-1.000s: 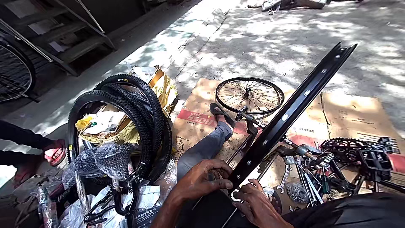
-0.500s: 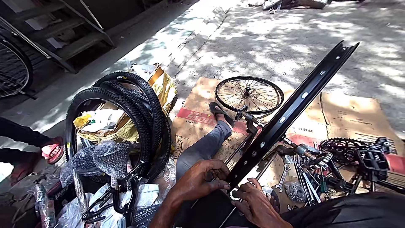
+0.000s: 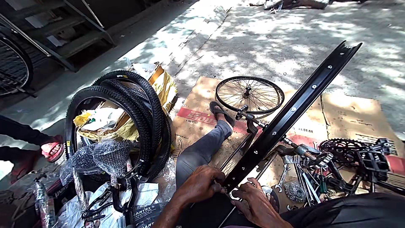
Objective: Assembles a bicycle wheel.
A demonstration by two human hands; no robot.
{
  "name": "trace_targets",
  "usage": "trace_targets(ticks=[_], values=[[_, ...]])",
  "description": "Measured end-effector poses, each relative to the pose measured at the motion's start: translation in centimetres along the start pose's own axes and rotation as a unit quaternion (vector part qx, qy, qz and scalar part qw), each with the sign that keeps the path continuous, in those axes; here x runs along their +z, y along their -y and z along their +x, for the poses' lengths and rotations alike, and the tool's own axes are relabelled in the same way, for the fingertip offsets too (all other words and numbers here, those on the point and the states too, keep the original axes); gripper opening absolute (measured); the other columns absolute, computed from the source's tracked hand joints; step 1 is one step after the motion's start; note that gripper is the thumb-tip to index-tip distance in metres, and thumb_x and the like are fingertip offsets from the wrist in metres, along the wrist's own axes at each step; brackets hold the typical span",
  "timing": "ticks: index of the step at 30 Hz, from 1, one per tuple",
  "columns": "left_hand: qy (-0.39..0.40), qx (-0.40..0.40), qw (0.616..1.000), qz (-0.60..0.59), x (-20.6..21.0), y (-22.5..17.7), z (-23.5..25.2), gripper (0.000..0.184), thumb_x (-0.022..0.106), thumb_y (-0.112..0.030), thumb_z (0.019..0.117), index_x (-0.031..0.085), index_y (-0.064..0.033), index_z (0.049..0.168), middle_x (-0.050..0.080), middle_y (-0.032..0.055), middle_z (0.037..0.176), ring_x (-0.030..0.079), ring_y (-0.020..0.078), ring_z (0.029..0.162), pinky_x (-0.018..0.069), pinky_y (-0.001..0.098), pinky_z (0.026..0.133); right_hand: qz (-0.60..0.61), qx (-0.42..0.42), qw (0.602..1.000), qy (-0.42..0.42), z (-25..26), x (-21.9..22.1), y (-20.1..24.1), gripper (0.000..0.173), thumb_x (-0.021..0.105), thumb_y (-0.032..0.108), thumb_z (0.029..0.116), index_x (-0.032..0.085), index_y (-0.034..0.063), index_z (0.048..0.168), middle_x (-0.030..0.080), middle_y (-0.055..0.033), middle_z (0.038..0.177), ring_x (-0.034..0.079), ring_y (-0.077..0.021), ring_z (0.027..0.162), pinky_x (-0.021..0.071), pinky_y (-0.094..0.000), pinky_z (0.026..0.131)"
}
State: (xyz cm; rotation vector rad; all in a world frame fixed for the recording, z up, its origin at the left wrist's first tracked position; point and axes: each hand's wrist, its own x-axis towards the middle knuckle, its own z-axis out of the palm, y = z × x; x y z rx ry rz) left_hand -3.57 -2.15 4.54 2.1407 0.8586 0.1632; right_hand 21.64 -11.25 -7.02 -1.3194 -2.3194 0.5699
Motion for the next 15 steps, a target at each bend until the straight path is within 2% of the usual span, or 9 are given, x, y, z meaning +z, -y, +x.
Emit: trace_targets(ticks=[8, 12, 14, 15], values=[[-0.02, 0.025, 0.999, -0.031, -0.6, -0.1, -0.3, 0.027, 0.066, -0.036, 0.0979, 0.073, -0.0103, 0.098, 0.071, 0.0021, 0.097, 0.066, 0.0122, 0.094, 0.0537, 0.036, 0.087, -0.002, -0.004, 1.0, -0.003, -0.1, 0.2, -0.1, 0.038, 0.051, 0.053, 0.1016, 0.076, 0.0248, 0.101, 0.071, 0.0025, 0.09, 0.067, -0.0163, 0.094, 0.0338, -0.0512, 0.113], [-0.105, 0.09, 0.984, -0.116, -0.8, -0.6, -0.3, 0.026, 0.068, -0.035, 0.0982, 0.074, -0.0095, 0.098, 0.071, -0.0015, 0.094, 0.066, 0.0068, 0.09, 0.0554, 0.028, 0.084, -0.001, -0.004, 1.0, -0.001, 0.0, 0.0, -0.1, 0.037, 0.051, 0.052, 0.1015, 0.075, 0.0254, 0.101, 0.071, 0.003, 0.089, 0.067, -0.0159, 0.093, 0.0337, -0.051, 0.113], [-0.137, 0.119, 0.977, -0.114, -1.0, -1.1, -0.1, 0.023, 0.068, -0.032, 0.0979, 0.074, -0.0104, 0.096, 0.07, -0.0032, 0.095, 0.065, 0.0071, 0.097, 0.0542, 0.0286, 0.089, 0.0, -0.005, 1.0, -0.004, 0.0, 0.1, -0.1, 0.036, 0.051, 0.052, 0.1013, 0.076, 0.0254, 0.101, 0.07, 0.0029, 0.089, 0.067, -0.0157, 0.093, 0.0334, -0.0508, 0.113], [-0.135, 0.128, 0.977, -0.102, -1.1, -1.1, 0.0, 0.022, 0.068, -0.032, 0.0976, 0.074, -0.0108, 0.095, 0.071, -0.0031, 0.1, 0.064, 0.0095, 0.107, 0.0522, 0.0313, 0.097, 0.002, -0.004, 1.0, -0.006, 0.0, 0.2, -0.1, 0.036, 0.052, 0.052, 0.1011, 0.076, 0.0253, 0.101, 0.07, 0.0028, 0.089, 0.067, -0.0157, 0.093, 0.0333, -0.0507, 0.113]])
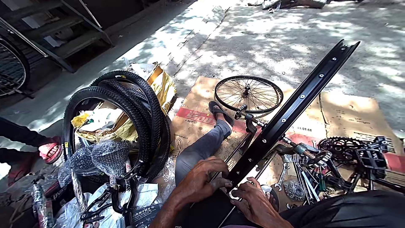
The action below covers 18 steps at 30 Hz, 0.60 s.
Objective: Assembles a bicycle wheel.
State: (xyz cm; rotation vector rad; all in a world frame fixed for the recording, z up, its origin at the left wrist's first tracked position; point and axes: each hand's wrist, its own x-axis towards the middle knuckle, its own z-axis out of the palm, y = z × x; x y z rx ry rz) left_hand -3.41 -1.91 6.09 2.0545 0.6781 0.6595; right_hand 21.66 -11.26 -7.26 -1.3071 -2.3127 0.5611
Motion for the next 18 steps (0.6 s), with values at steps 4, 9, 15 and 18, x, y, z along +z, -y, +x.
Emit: trace_targets(ticks=[4, 9, 15, 18], values=[[0.112, -0.106, 0.978, 0.138, 1.7, 2.4, -1.0, 0.019, 0.069, -0.031, 0.0957, 0.076, -0.0148, 0.102, 0.053, 0.0006, 0.149, 0.025, 0.0246, 0.152, 0.0258, 0.0472, 0.123, 0.002, 0.0, 1.0, -0.001, 0.1, -0.2, 0.1, 0.038, 0.051, 0.053, 0.1016, 0.076, 0.0242, 0.101, 0.071, 0.0021, 0.089, 0.068, -0.0159, 0.093, 0.034, -0.0512, 0.113], [0.245, -0.26, 0.891, 0.281, 3.7, 2.9, -1.2, 0.088, 0.085, -0.041, 0.0783, 0.043, -0.0309, 0.155, 0.006, 0.0124, 0.172, -0.005, 0.0361, 0.157, 0.006, 0.067, 0.121, 0.0, 0.001, 1.0, 0.005, 0.3, -0.2, 0.1, 0.038, 0.051, 0.052, 0.1017, 0.076, 0.0239, 0.101, 0.071, 0.0015, 0.088, 0.068, -0.0169, 0.094, 0.0336, -0.0518, 0.113], [0.139, -0.216, 0.953, 0.16, 1.6, 1.4, -1.3, 0.082, 0.086, -0.042, 0.0785, 0.047, -0.0365, 0.151, 0.021, 0.003, 0.169, 0.006, 0.0299, 0.158, 0.0212, 0.0536, 0.124, 0.002, -0.001, 1.0, 0.003, 0.1, -0.2, 0.1, 0.038, 0.051, 0.052, 0.1016, 0.076, 0.0247, 0.101, 0.071, 0.0022, 0.089, 0.067, -0.016, 0.094, 0.0337, -0.0514, 0.113], [0.089, -0.187, 0.971, 0.122, 0.6, 0.4, -1.3, 0.073, 0.084, -0.044, 0.0808, 0.052, -0.0354, 0.146, 0.028, -0.003, 0.166, 0.012, 0.0212, 0.157, 0.0284, 0.0471, 0.123, 0.001, 0.003, 1.0, 0.007, 0.0, -0.1, 0.1, 0.039, 0.05, 0.053, 0.1015, 0.076, 0.0246, 0.101, 0.071, 0.0023, 0.09, 0.067, -0.016, 0.095, 0.0339, -0.0514, 0.113]])
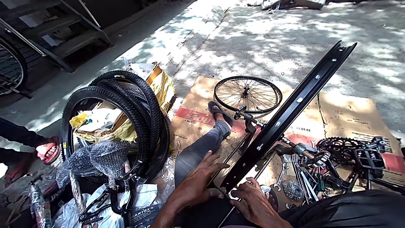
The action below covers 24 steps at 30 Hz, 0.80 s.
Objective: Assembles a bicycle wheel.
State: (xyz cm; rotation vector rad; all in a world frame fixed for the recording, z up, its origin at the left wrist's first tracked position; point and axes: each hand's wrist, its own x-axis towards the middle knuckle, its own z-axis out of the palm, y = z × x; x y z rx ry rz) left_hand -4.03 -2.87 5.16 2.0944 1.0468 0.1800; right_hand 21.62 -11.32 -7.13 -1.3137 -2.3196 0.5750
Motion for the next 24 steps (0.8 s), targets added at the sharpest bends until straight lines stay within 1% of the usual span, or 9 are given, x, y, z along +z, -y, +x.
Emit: trace_targets(ticks=[4, 8, 11, 15, 17, 19, 21, 22, 24], values=[[-0.064, 0.069, 0.994, -0.054, -0.9, -0.2, -0.2, 0.052, 0.081, -0.045, 0.0832, 0.066, -0.0305, 0.131, 0.045, -0.0059, 0.156, 0.03, 0.012, 0.151, 0.0376, 0.0399, 0.12, 0.001, 0.001, 1.0, 0.002, 0.0, -0.2, 0.1, 0.037, 0.051, 0.052, 0.1014, 0.076, 0.0245, 0.101, 0.071, 0.0021, 0.089, 0.067, -0.0162, 0.094, 0.0337, -0.0513, 0.113], [-0.093, 0.133, 0.979, -0.121, -0.8, -0.1, 0.0, 0.025, 0.077, -0.036, 0.0903, 0.076, -0.0181, 0.108, 0.065, -0.0047, 0.128, 0.056, 0.0096, 0.128, 0.0505, 0.0349, 0.107, 0.0, -0.001, 1.0, 0.001, 0.1, -0.1, 0.1, 0.036, 0.052, 0.051, 0.1012, 0.076, 0.0243, 0.101, 0.07, 0.0022, 0.088, 0.067, -0.0164, 0.093, 0.0337, -0.0507, 0.112], [-0.07, 0.132, 0.986, -0.077, -0.2, 0.4, 0.2, 0.023, 0.071, -0.035, 0.0954, 0.077, -0.0138, 0.099, 0.072, -0.0037, 0.113, 0.06, 0.0093, 0.122, 0.0488, 0.0337, 0.108, -0.003, 0.0, 1.0, -0.002, 0.1, -0.1, 0.1, 0.036, 0.052, 0.052, 0.1011, 0.076, 0.025, 0.101, 0.07, 0.0028, 0.087, 0.067, -0.0157, 0.093, 0.034, -0.0505, 0.112], [0.037, 0.064, 0.997, 0.038, 1.3, 0.6, 0.7, 0.027, 0.062, -0.034, 0.1001, 0.075, -0.0095, 0.099, 0.072, 0.0022, 0.117, 0.051, 0.0181, 0.136, 0.0353, 0.0399, 0.118, 0.002, 0.0, 1.0, -0.001, 0.1, -0.2, 0.0, 0.038, 0.051, 0.053, 0.1014, 0.076, 0.0244, 0.101, 0.071, 0.0021, 0.088, 0.067, -0.0163, 0.093, 0.034, -0.0505, 0.112], [0.037, 0.073, 0.995, 0.05, 1.5, 0.9, 0.9, 0.028, 0.063, -0.034, 0.0996, 0.075, -0.0089, 0.096, 0.072, 0.0035, 0.115, 0.054, 0.0188, 0.131, 0.0361, 0.0394, 0.116, 0.003, -0.001, 1.0, 0.001, 0.1, -0.1, 0.1, 0.037, 0.051, 0.053, 0.1017, 0.076, 0.0247, 0.101, 0.07, 0.0024, 0.088, 0.067, -0.0157, 0.093, 0.0334, -0.0507, 0.113], [0.017, 0.093, 0.996, -0.006, 0.8, 0.9, 0.6, 0.03, 0.061, -0.036, 0.1006, 0.075, -0.0102, 0.1, 0.071, 0.002, 0.119, 0.054, 0.0152, 0.132, 0.0383, 0.0383, 0.116, 0.003, -0.001, 1.0, 0.0, 0.1, -0.2, 0.0, 0.036, 0.051, 0.052, 0.1016, 0.075, 0.0248, 0.101, 0.07, 0.0024, 0.088, 0.067, -0.0156, 0.093, 0.0337, -0.0505, 0.113], [-0.063, 0.137, 0.98, -0.128, 0.3, 0.5, 0.3, 0.035, 0.059, -0.04, 0.102, 0.076, -0.0095, 0.102, 0.072, 0.0031, 0.119, 0.06, 0.0148, 0.127, 0.0474, 0.039, 0.111, 0.002, 0.001, 1.0, 0.003, 0.0, -0.2, 0.0, 0.036, 0.051, 0.052, 0.1018, 0.075, 0.0251, 0.101, 0.07, 0.0026, 0.088, 0.066, -0.0156, 0.094, 0.0337, -0.0503, 0.113], [-0.109, 0.155, 0.963, -0.194, 0.2, -0.1, 0.3, 0.038, 0.059, -0.044, 0.1018, 0.075, -0.0095, 0.105, 0.072, 0.0052, 0.12, 0.062, 0.0185, 0.125, 0.0507, 0.0418, 0.109, 0.002, 0.0, 1.0, 0.005, 0.0, -0.1, -0.1, 0.036, 0.051, 0.052, 0.102, 0.075, 0.0251, 0.101, 0.07, 0.0026, 0.088, 0.066, -0.0157, 0.094, 0.0334, -0.0503, 0.113], [-0.152, 0.183, 0.929, -0.282, -0.3, -1.5, 0.4, 0.042, 0.066, -0.045, 0.0972, 0.072, -0.0098, 0.119, 0.067, 0.0094, 0.13, 0.057, 0.0282, 0.131, 0.0483, 0.0496, 0.112, 0.006, -0.001, 1.0, 0.006, 0.0, 0.0, 0.0, 0.037, 0.05, 0.052, 0.1022, 0.075, 0.0246, 0.102, 0.07, 0.0021, 0.088, 0.066, -0.0165, 0.094, 0.0326, -0.0504, 0.113]])
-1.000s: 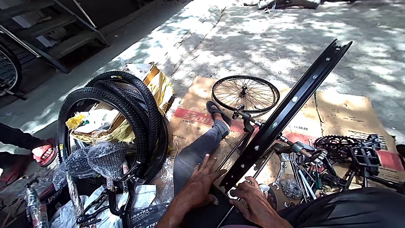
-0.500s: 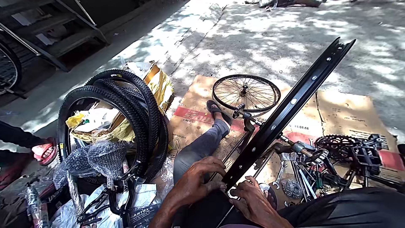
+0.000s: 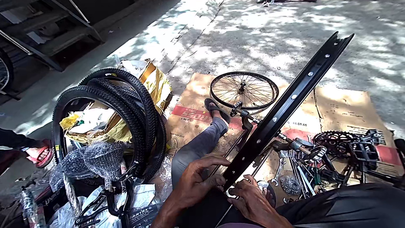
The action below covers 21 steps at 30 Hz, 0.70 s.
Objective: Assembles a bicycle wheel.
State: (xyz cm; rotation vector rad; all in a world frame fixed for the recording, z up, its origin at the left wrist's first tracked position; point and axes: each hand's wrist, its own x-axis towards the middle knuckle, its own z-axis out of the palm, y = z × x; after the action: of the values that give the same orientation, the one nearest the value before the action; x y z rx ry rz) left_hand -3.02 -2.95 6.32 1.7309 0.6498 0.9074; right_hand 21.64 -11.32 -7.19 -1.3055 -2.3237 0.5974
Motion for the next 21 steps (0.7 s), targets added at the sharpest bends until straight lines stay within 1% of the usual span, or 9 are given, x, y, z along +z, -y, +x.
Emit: trace_targets(ticks=[1, 2, 3, 4, 7, 9, 13, 18, 21], values=[[-0.008, 0.005, 1.0, -0.001, 0.0, -0.4, 0.3, 0.046, 0.072, -0.045, 0.0928, 0.07, -0.0118, 0.125, 0.066, 0.008, 0.134, 0.055, 0.0292, 0.134, 0.0472, 0.0508, 0.113, 0.001, 0.001, 1.0, 0.0, 0.0, 0.0, 0.0, 0.037, 0.05, 0.052, 0.1023, 0.075, 0.0247, 0.103, 0.07, 0.0022, 0.088, 0.066, -0.0164, 0.094, 0.0325, -0.0501, 0.113], [-0.01, -0.001, 1.0, 0.012, 0.0, -0.4, 0.3, 0.048, 0.078, -0.042, 0.0887, 0.07, -0.0135, 0.127, 0.065, 0.0059, 0.135, 0.054, 0.0284, 0.135, 0.0483, 0.0505, 0.113, 0.003, 0.002, 1.0, -0.001, 0.0, 0.0, 0.0, 0.037, 0.05, 0.052, 0.1023, 0.075, 0.0249, 0.104, 0.069, 0.0023, 0.088, 0.066, -0.0164, 0.094, 0.0325, -0.0496, 0.113], [-0.007, -0.013, 0.999, 0.032, 0.0, -0.1, 0.2, 0.047, 0.081, -0.038, 0.0859, 0.071, -0.0152, 0.125, 0.066, 0.0035, 0.133, 0.056, 0.0256, 0.133, 0.0505, 0.0484, 0.111, 0.005, 0.002, 1.0, -0.002, 0.0, -0.1, 0.0, 0.037, 0.05, 0.052, 0.1025, 0.075, 0.0249, 0.104, 0.069, 0.0022, 0.087, 0.066, -0.0162, 0.093, 0.0324, -0.0494, 0.113], [-0.002, -0.025, 0.998, 0.053, -0.1, 0.4, -0.1, 0.041, 0.083, -0.036, 0.0849, 0.072, -0.0165, 0.12, 0.068, 0.0016, 0.129, 0.059, 0.0228, 0.13, 0.0522, 0.0463, 0.109, 0.007, 0.003, 1.0, -0.001, -0.1, -0.1, 0.0, 0.036, 0.05, 0.051, 0.1026, 0.074, 0.0249, 0.104, 0.069, 0.0022, 0.088, 0.066, -0.016, 0.094, 0.0322, -0.0491, 0.113], [0.026, -0.047, 0.994, 0.099, -0.2, 2.0, -0.9, 0.022, 0.081, -0.035, 0.087, 0.076, -0.0167, 0.099, 0.073, -0.0021, 0.113, 0.061, 0.0176, 0.125, 0.051, 0.0418, 0.109, 0.006, 0.008, 1.0, 0.0, 0.0, -0.3, 0.2, 0.037, 0.05, 0.051, 0.1028, 0.075, 0.0237, 0.103, 0.07, 0.0015, 0.089, 0.067, -0.0167, 0.095, 0.0326, -0.0505, 0.114], [0.035, -0.056, 0.991, 0.113, -0.1, 2.5, -1.2, 0.02, 0.078, -0.036, 0.089, 0.077, -0.0161, 0.092, 0.074, -0.0029, 0.109, 0.062, 0.0139, 0.121, 0.0513, 0.0377, 0.107, 0.006, 0.009, 1.0, 0.001, 0.0, -0.4, 0.2, 0.037, 0.05, 0.05, 0.1029, 0.075, 0.0232, 0.102, 0.07, 0.0014, 0.089, 0.067, -0.017, 0.095, 0.033, -0.0512, 0.113], [0.046, -0.063, 0.99, 0.12, -0.2, 2.3, -1.2, 0.023, 0.076, -0.038, 0.0909, 0.077, -0.0152, 0.091, 0.073, -0.002, 0.112, 0.063, 0.0113, 0.118, 0.0541, 0.0353, 0.101, 0.011, 0.008, 1.0, -0.004, 0.0, -0.2, 0.3, 0.036, 0.051, 0.05, 0.103, 0.075, 0.0228, 0.102, 0.069, 0.0013, 0.089, 0.066, -0.0171, 0.095, 0.0323, -0.0509, 0.114], [0.087, -0.071, 0.982, 0.153, -0.6, 2.4, -1.0, 0.023, 0.074, -0.037, 0.092, 0.078, -0.0143, 0.096, 0.073, -0.0032, 0.114, 0.064, 0.0072, 0.117, 0.0532, 0.0336, 0.102, 0.008, 0.006, 1.0, -0.002, 0.1, -0.3, 0.3, 0.037, 0.051, 0.051, 0.1028, 0.075, 0.0224, 0.101, 0.07, 0.0009, 0.09, 0.066, -0.017, 0.096, 0.0326, -0.0501, 0.114], [0.088, -0.073, 0.984, 0.136, -0.6, 2.5, -0.9, 0.023, 0.072, -0.036, 0.0944, 0.077, -0.0137, 0.1, 0.074, -0.0036, 0.108, 0.067, 0.0073, 0.109, 0.0549, 0.0343, 0.099, 0.011, 0.01, 1.0, 0.006, 0.1, -0.3, 0.3, 0.037, 0.051, 0.051, 0.1031, 0.075, 0.023, 0.103, 0.071, 0.0002, 0.091, 0.066, -0.0179, 0.099, 0.0317, -0.0501, 0.115]])
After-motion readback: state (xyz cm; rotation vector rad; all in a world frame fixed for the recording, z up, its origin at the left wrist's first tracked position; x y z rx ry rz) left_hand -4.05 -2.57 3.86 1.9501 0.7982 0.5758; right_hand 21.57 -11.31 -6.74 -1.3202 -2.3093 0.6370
